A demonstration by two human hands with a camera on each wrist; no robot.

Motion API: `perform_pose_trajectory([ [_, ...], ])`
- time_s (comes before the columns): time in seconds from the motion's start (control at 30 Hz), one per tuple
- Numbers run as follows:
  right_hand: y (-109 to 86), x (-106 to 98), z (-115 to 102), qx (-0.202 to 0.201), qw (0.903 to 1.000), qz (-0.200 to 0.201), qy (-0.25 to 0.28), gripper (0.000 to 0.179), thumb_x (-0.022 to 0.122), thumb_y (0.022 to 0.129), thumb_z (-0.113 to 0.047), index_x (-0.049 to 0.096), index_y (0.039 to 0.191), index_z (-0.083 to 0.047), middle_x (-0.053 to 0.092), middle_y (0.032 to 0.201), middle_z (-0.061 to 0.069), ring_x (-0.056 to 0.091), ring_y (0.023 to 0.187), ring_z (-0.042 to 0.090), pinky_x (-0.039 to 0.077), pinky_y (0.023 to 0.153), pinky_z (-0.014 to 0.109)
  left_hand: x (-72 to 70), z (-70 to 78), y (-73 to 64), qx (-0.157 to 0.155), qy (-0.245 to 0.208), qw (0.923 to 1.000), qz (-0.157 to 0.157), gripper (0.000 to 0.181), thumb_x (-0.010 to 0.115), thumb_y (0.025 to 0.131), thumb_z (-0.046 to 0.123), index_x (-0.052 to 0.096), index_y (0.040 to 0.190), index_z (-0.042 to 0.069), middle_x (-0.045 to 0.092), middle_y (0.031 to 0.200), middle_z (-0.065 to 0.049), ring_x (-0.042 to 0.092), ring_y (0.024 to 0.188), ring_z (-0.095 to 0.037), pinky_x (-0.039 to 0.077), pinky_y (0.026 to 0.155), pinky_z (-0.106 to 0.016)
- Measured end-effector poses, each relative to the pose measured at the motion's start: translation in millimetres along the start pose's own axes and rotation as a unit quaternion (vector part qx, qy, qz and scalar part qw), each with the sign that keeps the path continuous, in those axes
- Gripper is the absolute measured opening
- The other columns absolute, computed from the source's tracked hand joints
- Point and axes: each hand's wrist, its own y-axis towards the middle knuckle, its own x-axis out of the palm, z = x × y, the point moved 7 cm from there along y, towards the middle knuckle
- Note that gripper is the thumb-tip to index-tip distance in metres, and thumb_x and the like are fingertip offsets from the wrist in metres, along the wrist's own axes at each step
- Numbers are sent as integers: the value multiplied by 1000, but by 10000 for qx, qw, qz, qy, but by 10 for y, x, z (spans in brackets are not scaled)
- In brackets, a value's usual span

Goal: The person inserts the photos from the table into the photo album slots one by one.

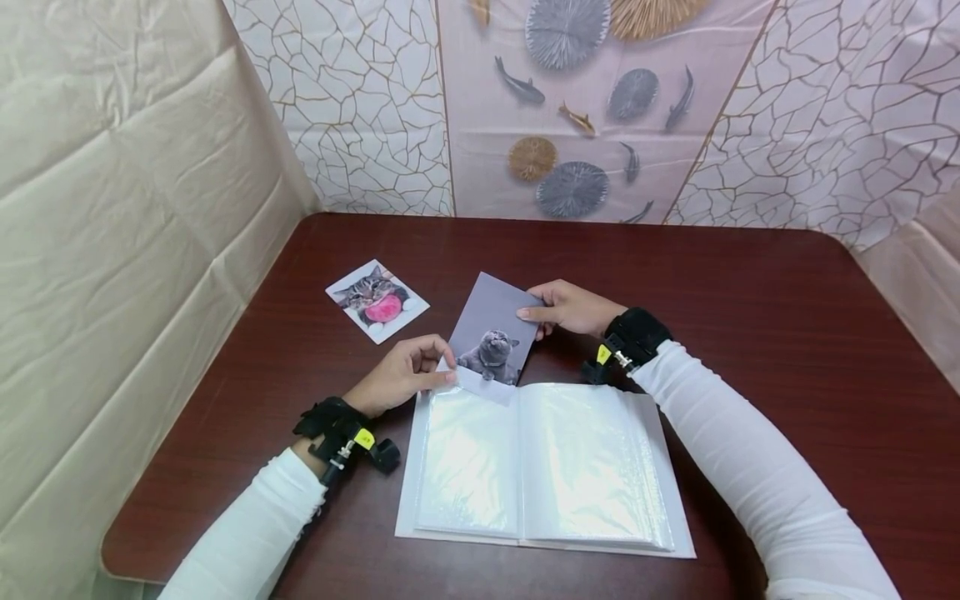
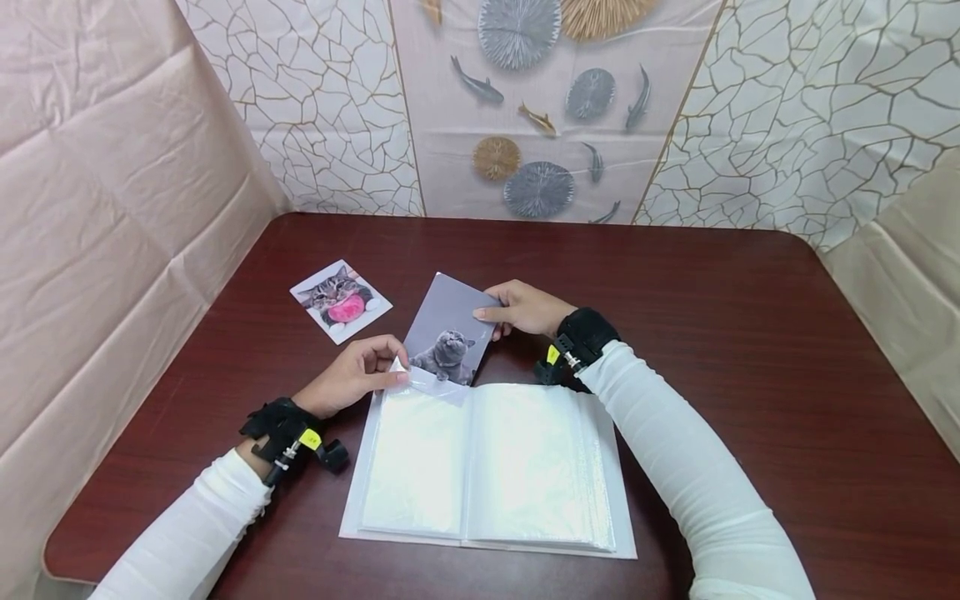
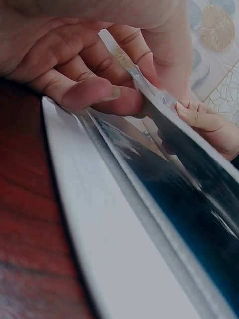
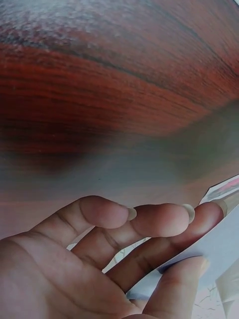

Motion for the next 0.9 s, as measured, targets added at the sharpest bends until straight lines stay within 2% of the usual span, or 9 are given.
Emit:
perform_pose_trajectory([
  [0.17,10,-2,14,35,10000,-1,-44,21,59,104,-22,65,105,-2,68,82,6,66,79,26,53,76,31,-14,-8,5,-5,25,10000,58,15,70,94,5,65,108,1,59,86,-3,49,69,-13,41,63,-23],
  [0.37,7,-11,30,148,9998,97,-73,21,61,103,-22,67,107,-3,69,81,5,66,79,27,53,76,32,-50,-32,2,-188,-10,9995,259,17,66,97,9,66,113,3,63,94,-8,57,75,-15,49,63,-24],
  [0.5,7,-15,32,162,9998,86,-91,21,61,103,-23,65,103,-3,69,80,6,67,80,27,53,78,33,-71,-48,4,-297,-111,9989,344,21,65,98,9,65,119,3,63,98,-9,59,80,-16,52,63,-25],
  [0.7,6,-48,-1,108,9998,79,-161,24,60,104,-22,57,88,-3,61,74,11,68,80,27,54,77,31,-104,-55,5,-406,-218,9982,384,25,63,99,11,64,123,5,63,106,-9,59,84,-17,54,67,-26],
  [0.9,30,-71,-24,55,9996,70,-252,25,60,103,-22,57,87,-3,59,74,14,69,80,29,55,77,32,-113,-67,13,-407,-430,9978,302,27,61,101,13,63,127,5,63,116,-6,59,79,-14,54,69,-26],
])
